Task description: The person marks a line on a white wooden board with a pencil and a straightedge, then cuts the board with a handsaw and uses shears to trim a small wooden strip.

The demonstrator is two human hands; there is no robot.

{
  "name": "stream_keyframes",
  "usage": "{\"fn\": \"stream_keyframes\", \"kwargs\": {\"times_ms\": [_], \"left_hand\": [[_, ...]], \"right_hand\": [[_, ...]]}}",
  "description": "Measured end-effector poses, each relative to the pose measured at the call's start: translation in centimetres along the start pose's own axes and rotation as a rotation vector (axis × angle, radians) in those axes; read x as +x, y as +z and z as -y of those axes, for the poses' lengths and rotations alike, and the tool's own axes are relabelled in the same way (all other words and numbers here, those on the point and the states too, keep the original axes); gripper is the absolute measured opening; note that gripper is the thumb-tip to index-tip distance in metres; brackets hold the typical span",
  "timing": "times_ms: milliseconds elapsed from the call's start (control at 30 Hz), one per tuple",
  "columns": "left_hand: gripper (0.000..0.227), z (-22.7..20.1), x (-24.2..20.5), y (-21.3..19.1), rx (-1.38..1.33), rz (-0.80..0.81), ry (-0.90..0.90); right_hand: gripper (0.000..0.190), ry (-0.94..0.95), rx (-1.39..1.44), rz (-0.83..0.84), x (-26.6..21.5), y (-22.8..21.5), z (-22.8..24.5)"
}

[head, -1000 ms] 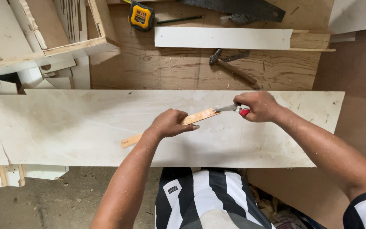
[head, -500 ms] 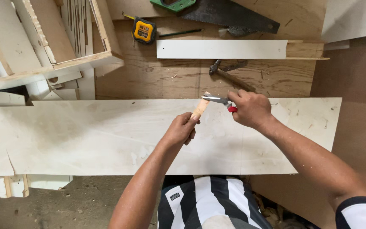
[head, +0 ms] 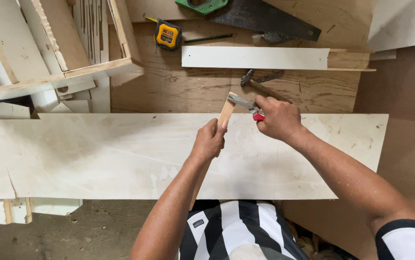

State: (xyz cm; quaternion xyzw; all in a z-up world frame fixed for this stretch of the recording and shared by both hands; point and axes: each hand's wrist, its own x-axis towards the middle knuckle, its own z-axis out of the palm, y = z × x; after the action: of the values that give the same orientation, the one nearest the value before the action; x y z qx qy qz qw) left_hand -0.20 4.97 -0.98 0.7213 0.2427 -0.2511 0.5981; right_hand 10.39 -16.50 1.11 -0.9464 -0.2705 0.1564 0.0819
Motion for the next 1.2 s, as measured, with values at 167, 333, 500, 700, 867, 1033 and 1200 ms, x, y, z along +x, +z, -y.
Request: {"fn": "stream_keyframes", "kwargs": {"times_ms": [167,333,500,700,867,1033,1200], "left_hand": [[0.051,2.1,1.2,0.9,0.189,-0.257,0.359],[0.057,-0.1,0.4,1.1,-0.112,-0.172,0.003],[0.059,-0.6,1.0,0.4,-0.159,-0.135,0.061],[0.061,0.7,2.1,0.8,-0.302,-0.091,0.036],[0.059,2.2,3.2,0.9,-0.396,-0.054,-0.022],[0.059,3.3,4.4,0.7,-0.09,-0.204,0.127],[0.049,0.1,2.7,-2.5,0.358,-0.142,-0.008]], "right_hand": [[0.031,0.026,-0.01,0.002,0.6,0.6,1.4],[0.028,0.062,0.153,-0.13,0.8,2.1,2.4],[0.023,0.081,0.213,-0.222,1.3,3.6,2.6],[0.025,0.141,0.245,-0.289,1.8,5.7,2.8],[0.026,0.177,0.28,-0.264,2.4,7.9,2.7],[0.028,0.165,0.269,-0.255,2.4,8.2,2.6],[0.034,-0.059,0.027,-0.168,3.6,4.9,0.5]]}}
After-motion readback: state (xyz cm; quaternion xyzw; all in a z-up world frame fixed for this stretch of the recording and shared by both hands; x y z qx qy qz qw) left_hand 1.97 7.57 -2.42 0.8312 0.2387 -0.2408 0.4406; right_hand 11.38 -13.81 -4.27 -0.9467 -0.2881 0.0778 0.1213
